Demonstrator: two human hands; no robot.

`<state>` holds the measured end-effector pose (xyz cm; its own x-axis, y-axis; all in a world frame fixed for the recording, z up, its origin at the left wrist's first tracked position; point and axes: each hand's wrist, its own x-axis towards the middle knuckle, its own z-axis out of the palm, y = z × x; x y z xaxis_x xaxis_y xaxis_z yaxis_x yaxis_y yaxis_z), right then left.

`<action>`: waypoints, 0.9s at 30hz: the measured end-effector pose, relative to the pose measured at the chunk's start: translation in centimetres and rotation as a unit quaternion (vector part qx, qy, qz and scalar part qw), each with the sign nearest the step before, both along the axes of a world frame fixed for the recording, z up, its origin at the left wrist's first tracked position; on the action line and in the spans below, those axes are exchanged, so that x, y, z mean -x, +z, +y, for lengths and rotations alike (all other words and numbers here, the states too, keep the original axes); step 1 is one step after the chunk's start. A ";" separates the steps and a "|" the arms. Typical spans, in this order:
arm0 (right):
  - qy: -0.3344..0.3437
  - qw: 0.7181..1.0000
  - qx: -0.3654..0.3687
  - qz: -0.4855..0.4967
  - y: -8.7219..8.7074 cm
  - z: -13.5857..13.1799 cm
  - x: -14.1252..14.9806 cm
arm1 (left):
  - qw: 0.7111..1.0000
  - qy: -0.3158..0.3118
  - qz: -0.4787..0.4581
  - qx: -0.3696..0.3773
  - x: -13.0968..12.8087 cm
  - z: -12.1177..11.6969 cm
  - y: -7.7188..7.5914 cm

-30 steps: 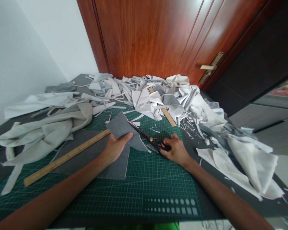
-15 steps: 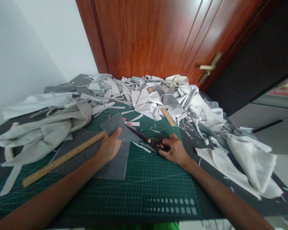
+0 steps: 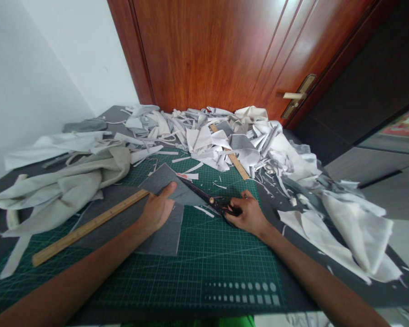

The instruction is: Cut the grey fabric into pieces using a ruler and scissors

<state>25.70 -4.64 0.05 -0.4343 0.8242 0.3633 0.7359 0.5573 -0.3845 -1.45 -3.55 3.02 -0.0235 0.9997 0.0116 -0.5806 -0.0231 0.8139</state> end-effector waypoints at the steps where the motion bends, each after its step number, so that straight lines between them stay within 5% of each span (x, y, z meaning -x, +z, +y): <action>1: 0.007 1.000 0.003 0.003 0.1 -0.1 0.0 | 1.000 -0.002 -0.003 -0.004 0.0 0.0 0.0; 27: 0.040 0.999 0.021 0.003 0.7 -0.4 0.2 | 0.998 -0.032 0.054 -0.011 -0.9 -0.8 -0.2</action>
